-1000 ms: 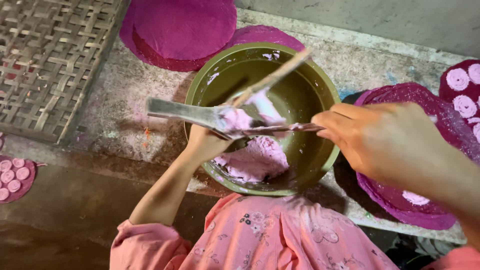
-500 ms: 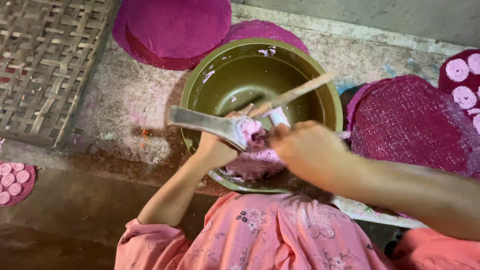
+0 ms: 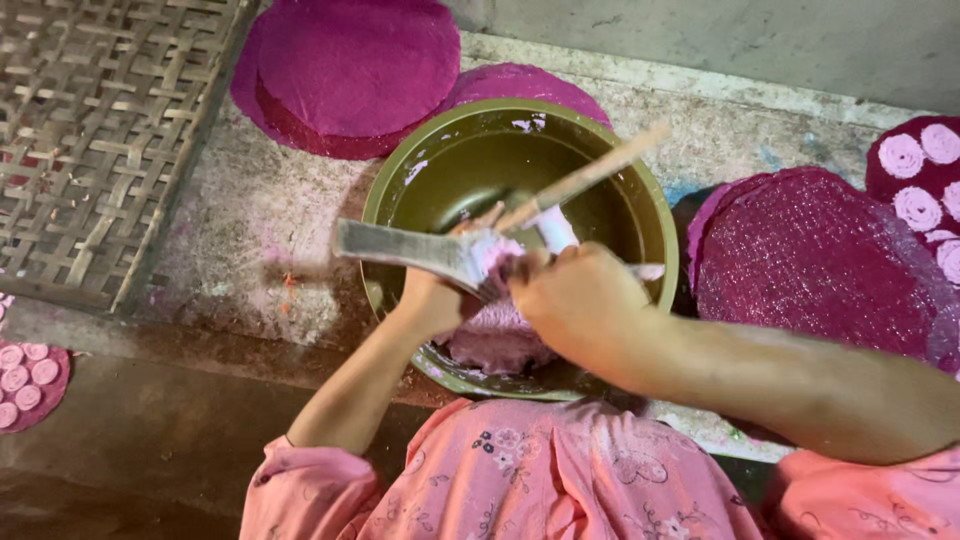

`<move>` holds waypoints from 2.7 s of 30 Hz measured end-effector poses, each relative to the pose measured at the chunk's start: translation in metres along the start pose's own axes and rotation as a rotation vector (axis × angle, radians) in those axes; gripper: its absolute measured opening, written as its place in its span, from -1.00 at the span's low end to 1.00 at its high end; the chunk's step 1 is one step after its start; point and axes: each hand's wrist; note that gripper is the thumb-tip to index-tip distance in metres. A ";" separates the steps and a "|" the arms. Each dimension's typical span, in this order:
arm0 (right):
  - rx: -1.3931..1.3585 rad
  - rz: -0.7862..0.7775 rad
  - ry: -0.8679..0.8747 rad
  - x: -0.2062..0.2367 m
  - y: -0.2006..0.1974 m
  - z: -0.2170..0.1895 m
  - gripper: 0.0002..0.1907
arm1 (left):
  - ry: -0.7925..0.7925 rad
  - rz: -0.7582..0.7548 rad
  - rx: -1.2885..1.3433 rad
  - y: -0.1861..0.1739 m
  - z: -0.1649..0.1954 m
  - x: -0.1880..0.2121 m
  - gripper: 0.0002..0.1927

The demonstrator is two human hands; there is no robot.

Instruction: The person scoops pink paste from a large basin and packs it into a handheld wooden extruder tool, then squeezes the tool to pipe rose-shaped paste swirls onto round fabric discs. The person sets filled discs aside on a woven tray and repeats the filling and piping cycle.

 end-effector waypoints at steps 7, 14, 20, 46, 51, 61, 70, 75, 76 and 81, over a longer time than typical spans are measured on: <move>-0.489 0.205 0.235 0.045 0.012 0.036 -0.60 | -0.781 -0.378 -0.221 -0.023 -0.029 -0.008 -0.67; -1.244 0.619 0.202 0.010 0.117 -0.001 -0.62 | -0.304 0.080 -0.603 0.002 -0.038 -0.010 -0.46; -1.430 0.607 0.082 0.028 0.150 0.011 -0.55 | -0.144 0.176 -0.635 -0.004 -0.051 -0.014 -0.39; -1.163 0.407 -0.283 0.057 0.183 0.003 -0.54 | -1.078 0.389 0.970 -0.007 0.000 0.043 -0.67; -2.158 1.008 -0.449 0.082 0.146 0.029 0.02 | -1.023 -0.105 1.568 0.052 0.123 0.048 -0.46; -1.321 1.124 -0.388 0.253 0.122 0.088 -0.29 | -0.151 -0.256 0.677 0.042 0.222 -0.016 -0.59; -0.908 1.005 -0.362 0.333 0.149 0.111 -0.34 | -0.168 -0.440 1.136 0.118 0.308 -0.060 -0.56; -1.591 0.569 -0.095 0.410 0.190 0.179 -0.05 | -0.334 -0.538 0.821 0.184 0.349 -0.100 -0.52; -1.790 0.257 -0.063 0.430 0.206 0.203 0.01 | -0.364 -0.559 0.748 0.193 0.355 -0.108 -0.47; -1.957 0.079 0.069 0.507 0.318 0.253 0.14 | -0.225 -0.451 0.728 0.263 0.362 -0.137 -0.37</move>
Point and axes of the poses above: each hand's wrist, its own x-axis away from the middle knuckle, its own y-axis out of the palm, z = x × y, and after that the axes turned 10 degrees about -x, right-handed
